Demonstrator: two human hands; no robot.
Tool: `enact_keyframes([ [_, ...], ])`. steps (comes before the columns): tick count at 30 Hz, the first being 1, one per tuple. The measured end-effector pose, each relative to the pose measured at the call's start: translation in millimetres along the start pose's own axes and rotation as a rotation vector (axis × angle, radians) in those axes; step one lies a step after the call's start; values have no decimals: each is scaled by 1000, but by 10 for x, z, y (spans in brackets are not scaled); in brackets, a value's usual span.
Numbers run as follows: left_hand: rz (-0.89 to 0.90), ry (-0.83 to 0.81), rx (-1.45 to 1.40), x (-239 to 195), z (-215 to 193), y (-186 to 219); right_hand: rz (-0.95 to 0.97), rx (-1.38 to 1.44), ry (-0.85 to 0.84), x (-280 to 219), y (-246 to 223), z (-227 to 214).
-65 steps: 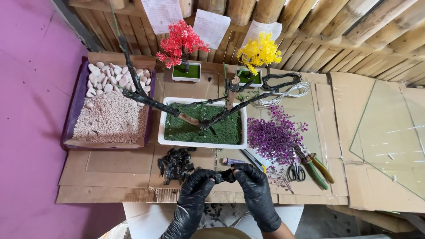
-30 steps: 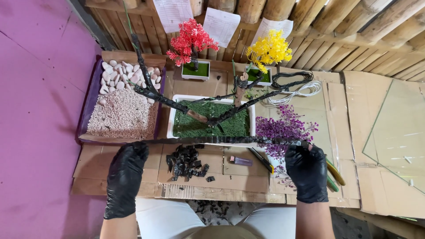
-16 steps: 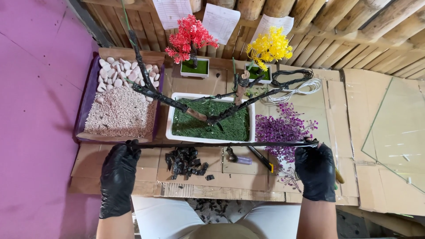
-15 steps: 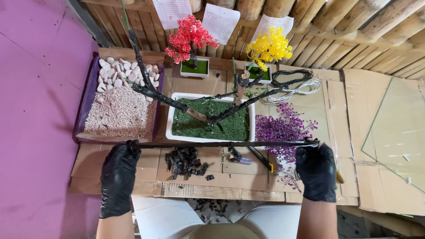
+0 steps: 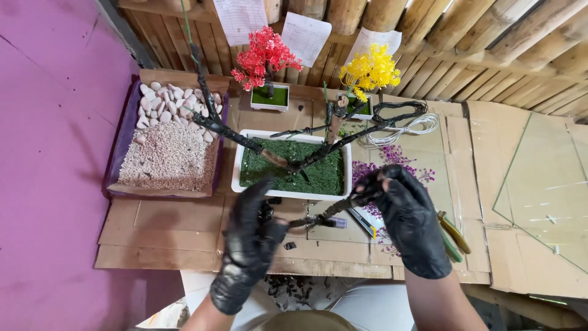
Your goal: Assembling an artificial plant by attaching small black components to a branch structure using hands and a lighter to bond them.
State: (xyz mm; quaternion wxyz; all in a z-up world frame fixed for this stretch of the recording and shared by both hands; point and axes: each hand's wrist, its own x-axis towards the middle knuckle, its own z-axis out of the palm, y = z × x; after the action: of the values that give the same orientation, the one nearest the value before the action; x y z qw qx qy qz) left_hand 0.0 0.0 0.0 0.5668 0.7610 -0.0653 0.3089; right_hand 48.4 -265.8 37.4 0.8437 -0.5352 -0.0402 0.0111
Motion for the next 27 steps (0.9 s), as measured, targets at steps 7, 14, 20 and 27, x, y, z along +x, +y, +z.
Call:
enact_keyframes([
  [7,-337,-332,-603,185,637,149,-176,-96,-19,45,-273,655],
  [14,-531,-444,-595,128,625,-196,-261,2,201,64,-565,480],
  [20,-409,-572,-649,147,432,-409,-320,-27,191,63,-612,-184],
  [27,-417,-580,-484,102,387,-458,-315,25,330,64,-561,-642],
])
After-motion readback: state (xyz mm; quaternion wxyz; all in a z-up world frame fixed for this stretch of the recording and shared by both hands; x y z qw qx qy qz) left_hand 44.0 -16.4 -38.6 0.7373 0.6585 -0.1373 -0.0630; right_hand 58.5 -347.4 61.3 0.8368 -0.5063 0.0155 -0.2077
